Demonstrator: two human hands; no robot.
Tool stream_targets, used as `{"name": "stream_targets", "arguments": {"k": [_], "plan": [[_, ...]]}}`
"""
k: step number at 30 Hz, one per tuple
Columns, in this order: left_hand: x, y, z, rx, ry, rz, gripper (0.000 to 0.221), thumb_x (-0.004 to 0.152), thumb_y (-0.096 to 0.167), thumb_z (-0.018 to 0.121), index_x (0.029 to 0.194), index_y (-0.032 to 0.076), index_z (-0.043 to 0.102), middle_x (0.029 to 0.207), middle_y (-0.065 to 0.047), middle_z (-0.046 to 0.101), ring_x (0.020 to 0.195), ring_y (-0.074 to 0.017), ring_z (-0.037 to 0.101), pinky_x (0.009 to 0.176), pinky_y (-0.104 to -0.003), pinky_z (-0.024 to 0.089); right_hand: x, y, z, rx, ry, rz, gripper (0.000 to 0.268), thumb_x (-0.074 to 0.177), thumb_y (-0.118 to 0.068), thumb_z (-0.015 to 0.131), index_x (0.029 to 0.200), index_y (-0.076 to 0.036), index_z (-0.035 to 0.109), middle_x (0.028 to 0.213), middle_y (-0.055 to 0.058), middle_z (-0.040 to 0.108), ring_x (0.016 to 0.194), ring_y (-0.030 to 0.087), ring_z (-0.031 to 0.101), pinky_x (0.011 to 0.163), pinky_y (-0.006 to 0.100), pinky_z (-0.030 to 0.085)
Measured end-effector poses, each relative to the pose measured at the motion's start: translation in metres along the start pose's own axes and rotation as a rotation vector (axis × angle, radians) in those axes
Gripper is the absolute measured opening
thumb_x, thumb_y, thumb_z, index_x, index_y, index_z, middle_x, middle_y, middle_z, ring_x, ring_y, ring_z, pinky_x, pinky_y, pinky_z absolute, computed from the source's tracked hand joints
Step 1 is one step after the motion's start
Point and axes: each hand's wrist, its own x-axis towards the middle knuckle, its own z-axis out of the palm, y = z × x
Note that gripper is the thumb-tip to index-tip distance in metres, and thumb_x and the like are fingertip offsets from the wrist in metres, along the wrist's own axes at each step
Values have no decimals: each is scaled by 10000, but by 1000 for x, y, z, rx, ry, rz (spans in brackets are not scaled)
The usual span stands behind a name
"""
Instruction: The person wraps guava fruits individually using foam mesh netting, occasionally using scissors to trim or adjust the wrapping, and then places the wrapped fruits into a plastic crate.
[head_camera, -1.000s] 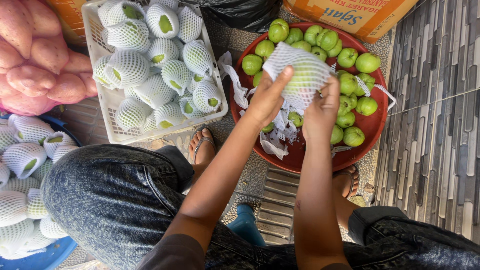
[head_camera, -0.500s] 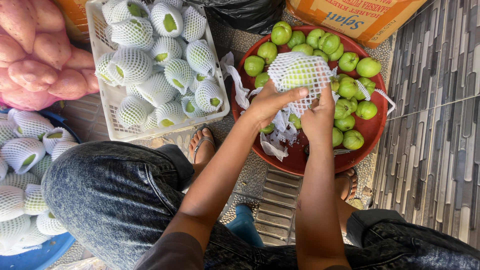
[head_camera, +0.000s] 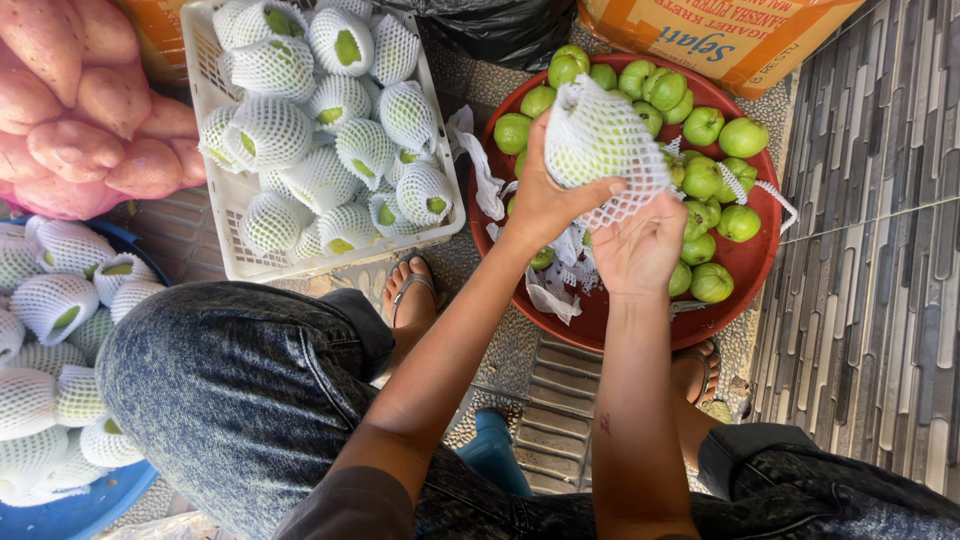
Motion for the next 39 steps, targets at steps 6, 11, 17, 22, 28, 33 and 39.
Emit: {"name": "stream_targets", "arguments": {"k": [6, 11, 17, 22, 28, 33, 39], "plan": [[1, 18, -4, 232, -247, 28, 1237, 609, 223, 1078, 1615, 131, 364, 1457, -174, 553, 1431, -272, 444, 1263, -549, 309, 1, -3, 6, -117, 91, -85, 507, 1039, -359, 597, 1459, -84, 528, 1402, 202, 641, 1226, 333, 684, 1018, 463, 640], [10, 17, -6, 132, 159, -533, 598, 981, 646, 550, 1245, 120, 658, 907, -66, 641, 748, -154, 675, 681, -356, 667, -1, 5, 18, 33, 19, 10, 461, 1014, -406, 625, 1411, -174, 597, 1405, 126, 658, 1291, 311, 655, 1154, 566, 541], [18, -48, -34, 96, 262, -267, 157, 1005, 157, 618, 1057, 93, 751, 725, -87, 725, 591, -108, 667, 538, -235, 580, -2, 19, 16, 112, 52, 41, 432, 1017, -411, 644, 1365, -155, 647, 1422, 94, 646, 1323, 302, 622, 1178, 550, 508], [15, -23, -38, 469, 226, -195, 178, 970, 125, 612, 1064, 105, 762, 772, -123, 713, 696, -215, 669, 635, -322, 536, -3, 17, 22, 117, 79, 34, 424, 1007, -414, 650, 1336, -147, 673, 1395, 118, 660, 1287, 316, 643, 1145, 552, 532], [26, 85, -1, 828, -99, -68, 584, 978, 569, 493, 1417, 184, 471, 1455, -123, 526, 1342, -347, 441, 1086, -500, 380, -9, 4, 45, -155, 213, -33, 512, 921, -261, 728, 1325, 26, 603, 1330, 233, 666, 1231, 379, 659, 1010, 530, 596], [22, 69, 2, 704, -132, -382, 807, 674, 635, 763, 1357, 276, 526, 1221, -56, 724, 1037, -194, 712, 816, -308, 605, -14, -19, 52, -474, 242, -25, 297, 953, -155, 698, 1218, -21, 681, 1172, 203, 727, 1114, 334, 722, 924, 484, 668], [29, 65, 3, 188, 239, -852, 685, 665, 538, 734, 1265, 252, 570, 947, 15, 675, 827, -141, 688, 630, -404, 652, -5, -20, -88, -763, 791, -41, 64, 911, -158, 714, 959, -116, 709, 885, 47, 799, 634, 122, 716, 477, 223, 580]]}}
